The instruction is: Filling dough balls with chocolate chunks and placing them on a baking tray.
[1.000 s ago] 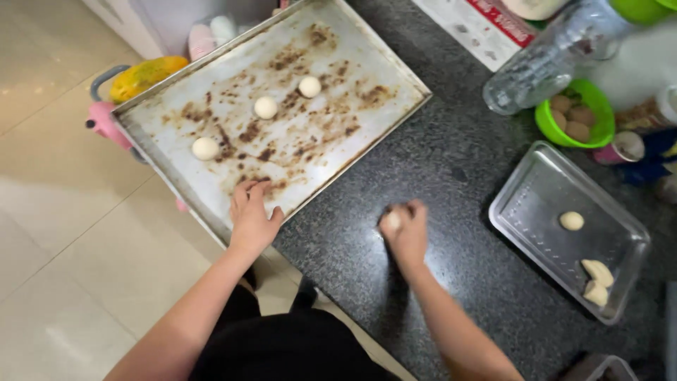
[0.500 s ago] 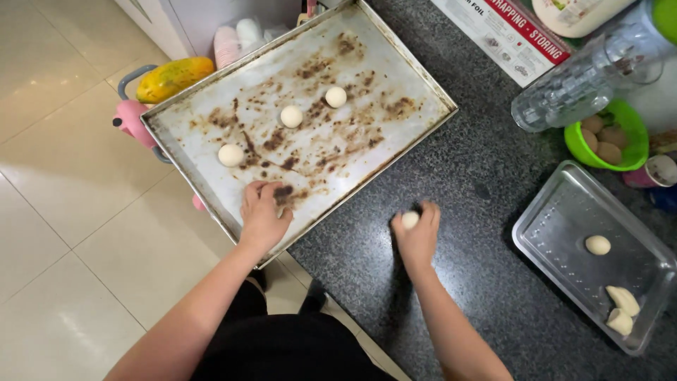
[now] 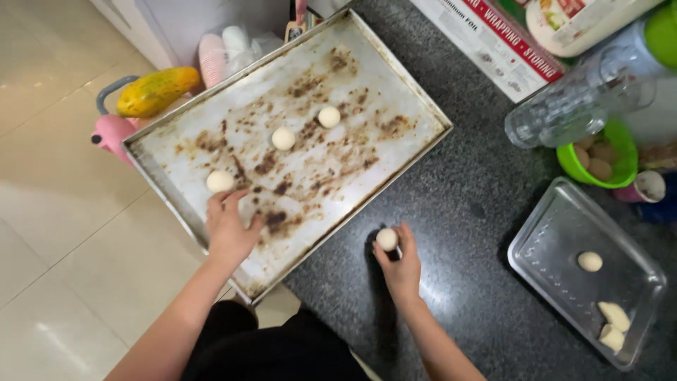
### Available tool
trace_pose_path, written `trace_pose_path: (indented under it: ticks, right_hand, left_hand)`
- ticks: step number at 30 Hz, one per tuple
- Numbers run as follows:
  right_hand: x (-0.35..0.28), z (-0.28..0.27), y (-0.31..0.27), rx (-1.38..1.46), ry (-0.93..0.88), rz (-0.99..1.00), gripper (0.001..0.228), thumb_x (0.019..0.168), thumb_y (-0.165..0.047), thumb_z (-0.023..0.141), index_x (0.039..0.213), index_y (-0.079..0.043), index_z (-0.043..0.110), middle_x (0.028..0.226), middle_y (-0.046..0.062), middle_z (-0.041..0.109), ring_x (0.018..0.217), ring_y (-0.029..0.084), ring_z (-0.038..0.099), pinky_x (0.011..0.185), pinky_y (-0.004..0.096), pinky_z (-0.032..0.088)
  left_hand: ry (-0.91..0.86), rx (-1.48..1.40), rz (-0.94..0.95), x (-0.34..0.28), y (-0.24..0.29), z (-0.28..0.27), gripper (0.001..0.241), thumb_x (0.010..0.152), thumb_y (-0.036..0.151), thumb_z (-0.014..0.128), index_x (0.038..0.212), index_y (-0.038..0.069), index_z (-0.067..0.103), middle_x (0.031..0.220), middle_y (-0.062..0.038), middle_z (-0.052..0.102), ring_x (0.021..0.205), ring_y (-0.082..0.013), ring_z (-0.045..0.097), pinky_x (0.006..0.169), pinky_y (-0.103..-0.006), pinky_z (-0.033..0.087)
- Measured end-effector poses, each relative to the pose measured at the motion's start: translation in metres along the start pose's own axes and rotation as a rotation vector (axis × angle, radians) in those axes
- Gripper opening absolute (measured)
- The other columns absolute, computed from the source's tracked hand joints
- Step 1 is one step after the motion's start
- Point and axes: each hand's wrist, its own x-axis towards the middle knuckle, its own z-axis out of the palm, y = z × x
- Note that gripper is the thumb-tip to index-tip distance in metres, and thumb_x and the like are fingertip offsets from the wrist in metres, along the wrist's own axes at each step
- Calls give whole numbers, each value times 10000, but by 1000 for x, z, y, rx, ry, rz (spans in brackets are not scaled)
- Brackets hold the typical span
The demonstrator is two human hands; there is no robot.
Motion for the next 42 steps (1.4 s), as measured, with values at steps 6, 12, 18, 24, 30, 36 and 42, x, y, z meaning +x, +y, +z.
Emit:
trace_pose_path:
  ticks: [6, 12, 18, 24, 30, 36, 42]
  right_hand:
    - [137, 35, -35, 306, 148, -173, 735, 691, -9, 789, 1293, 68, 374, 1233, 299, 500, 1176, 393, 479, 980, 411, 417]
    - [288, 101, -33, 451, 202, -317, 598, 736, 31, 776, 1224, 57, 431, 1191, 292, 500, 1150, 404, 496, 973, 426, 434]
    - [329, 123, -23, 88, 5, -287, 454, 795, -153, 700, 1174, -3, 499, 1104, 136, 610, 948, 242, 611, 809, 313, 489]
    - [324, 130, -3, 14, -86, -289, 659, 767, -139, 738, 1300, -7, 374, 1278, 170, 491, 1139, 300, 529, 940, 336, 430]
    - [333, 129, -10, 228, -111, -275, 678, 734, 7, 721, 1311, -54, 371, 1151, 102, 566, 1012, 217, 586, 888, 292, 477]
    - [326, 138, -10, 203, -60, -290, 597, 742, -48, 743, 1255, -51, 437, 1128, 70, 601, 980, 204, 611, 828, 272, 498]
    - [323, 128, -29, 119, -153, -192, 768, 692, -142, 798, 1313, -3, 368, 1292, 158, 497, 1174, 280, 511, 1008, 341, 380]
  left_hand:
    - [33, -36, -29, 19, 4, -13, 592, 644, 182, 720, 1212, 139, 559, 1242, -178, 390, 1075, -425, 500, 927, -523, 390]
    - [225, 29, 31, 39, -1, -15, 601, 628, 180, 732, 1207, 153, 573, 1202, -157, 430, 1028, -383, 556, 891, -461, 435]
    - [206, 16, 46, 34, 12, -25, 557, 686, 65, 655, 1218, 29, 495, 1211, -235, 420, 1106, -383, 420, 916, -448, 366]
    - [98, -95, -20, 40, 37, -22, 546, 702, 27, 631, 1226, 38, 479, 1246, -203, 357, 1066, -328, 443, 899, -392, 398]
    - [45, -189, 52, 49, 69, -13, 538, 695, 16, 618, 1213, 25, 470, 1242, -201, 355, 1110, -321, 402, 911, -369, 382]
    - [50, -197, 49, 45, 67, -5, 553, 695, 25, 632, 1222, 50, 468, 1222, -189, 374, 1138, -331, 403, 960, -391, 362]
    - [38, -177, -17, 40, 61, -9, 555, 687, 27, 634, 1222, 44, 484, 1249, -173, 364, 1107, -298, 414, 912, -361, 390]
